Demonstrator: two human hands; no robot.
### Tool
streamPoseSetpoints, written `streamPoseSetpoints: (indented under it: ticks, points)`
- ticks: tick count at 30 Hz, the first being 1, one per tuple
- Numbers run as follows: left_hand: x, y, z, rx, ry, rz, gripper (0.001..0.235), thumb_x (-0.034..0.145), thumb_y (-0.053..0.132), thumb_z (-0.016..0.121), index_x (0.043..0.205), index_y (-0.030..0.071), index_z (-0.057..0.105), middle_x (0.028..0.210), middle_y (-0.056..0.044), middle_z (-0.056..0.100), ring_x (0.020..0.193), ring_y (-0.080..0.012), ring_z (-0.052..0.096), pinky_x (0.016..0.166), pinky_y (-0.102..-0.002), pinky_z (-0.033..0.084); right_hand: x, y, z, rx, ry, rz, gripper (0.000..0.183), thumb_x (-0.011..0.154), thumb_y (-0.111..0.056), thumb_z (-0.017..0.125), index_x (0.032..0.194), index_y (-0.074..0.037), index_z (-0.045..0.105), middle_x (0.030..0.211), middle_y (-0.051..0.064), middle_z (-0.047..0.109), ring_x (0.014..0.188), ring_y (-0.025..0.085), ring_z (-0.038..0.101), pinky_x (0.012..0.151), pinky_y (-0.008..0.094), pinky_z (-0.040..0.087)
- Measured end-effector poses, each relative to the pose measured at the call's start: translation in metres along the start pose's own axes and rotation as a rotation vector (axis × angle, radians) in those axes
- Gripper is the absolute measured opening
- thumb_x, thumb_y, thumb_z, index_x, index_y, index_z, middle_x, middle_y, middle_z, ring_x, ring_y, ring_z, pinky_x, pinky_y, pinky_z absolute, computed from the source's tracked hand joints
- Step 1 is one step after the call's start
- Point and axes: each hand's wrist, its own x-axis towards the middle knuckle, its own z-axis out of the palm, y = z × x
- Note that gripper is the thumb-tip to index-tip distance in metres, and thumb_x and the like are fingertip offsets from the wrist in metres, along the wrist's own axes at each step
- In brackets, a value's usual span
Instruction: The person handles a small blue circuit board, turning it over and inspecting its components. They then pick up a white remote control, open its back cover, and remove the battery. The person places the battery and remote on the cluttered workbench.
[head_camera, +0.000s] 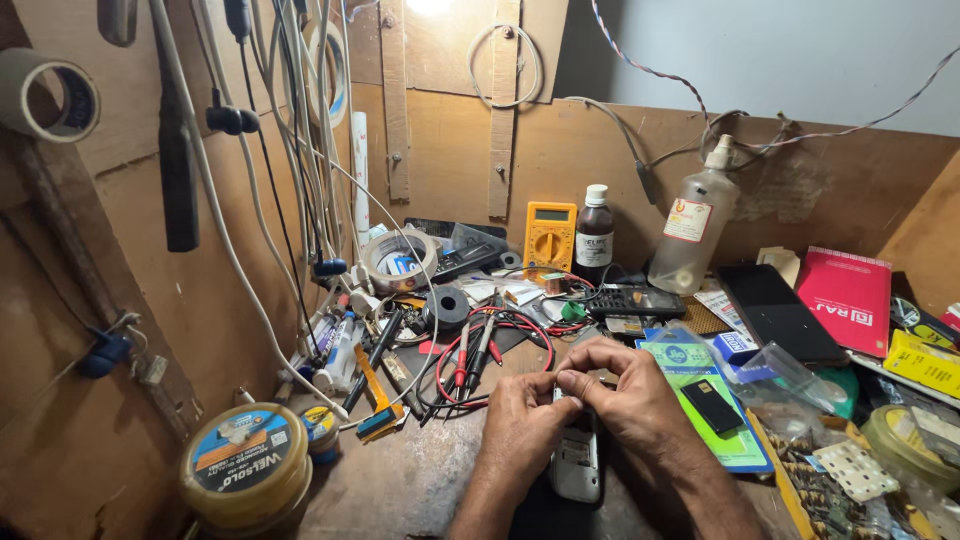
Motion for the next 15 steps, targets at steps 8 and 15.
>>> streamPoseSetpoints:
  ticks: [8, 15]
  points:
    - [0.0013, -0.0030, 0.0002, -0.031, 0.014, -0.020, 0.020, 0.081, 0.005, 0.074, 0.097, -0.006, 0.077, 0.081, -0.006, 0.077, 0.068, -0.0087, 0.067, 0.061, -0.024, 0.054, -0.0061, -0.0010, -0.0003, 0.254, 0.093, 0.189, 0.016, 0.088, -0.011, 0.075, 0.095, 0.003, 0.080, 0.082, 0.004, 0.075, 0.074, 0.010, 0.065, 0.068, 0.027, 0.053]
    - [-0.0005, 0.0010, -0.0010, 0.054, 0.022, 0.022, 0.021, 0.080, 0.009, 0.072, 0.095, -0.005, 0.078, 0.078, -0.006, 0.078, 0.066, -0.0086, 0.069, 0.060, -0.024, 0.054, -0.0056, 0.0041, 0.0042, 0.551, 0.066, 0.213, 0.013, 0.087, -0.005, 0.077, 0.094, 0.006, 0.078, 0.077, 0.007, 0.072, 0.063, 0.011, 0.062, 0.057, 0.027, 0.052]
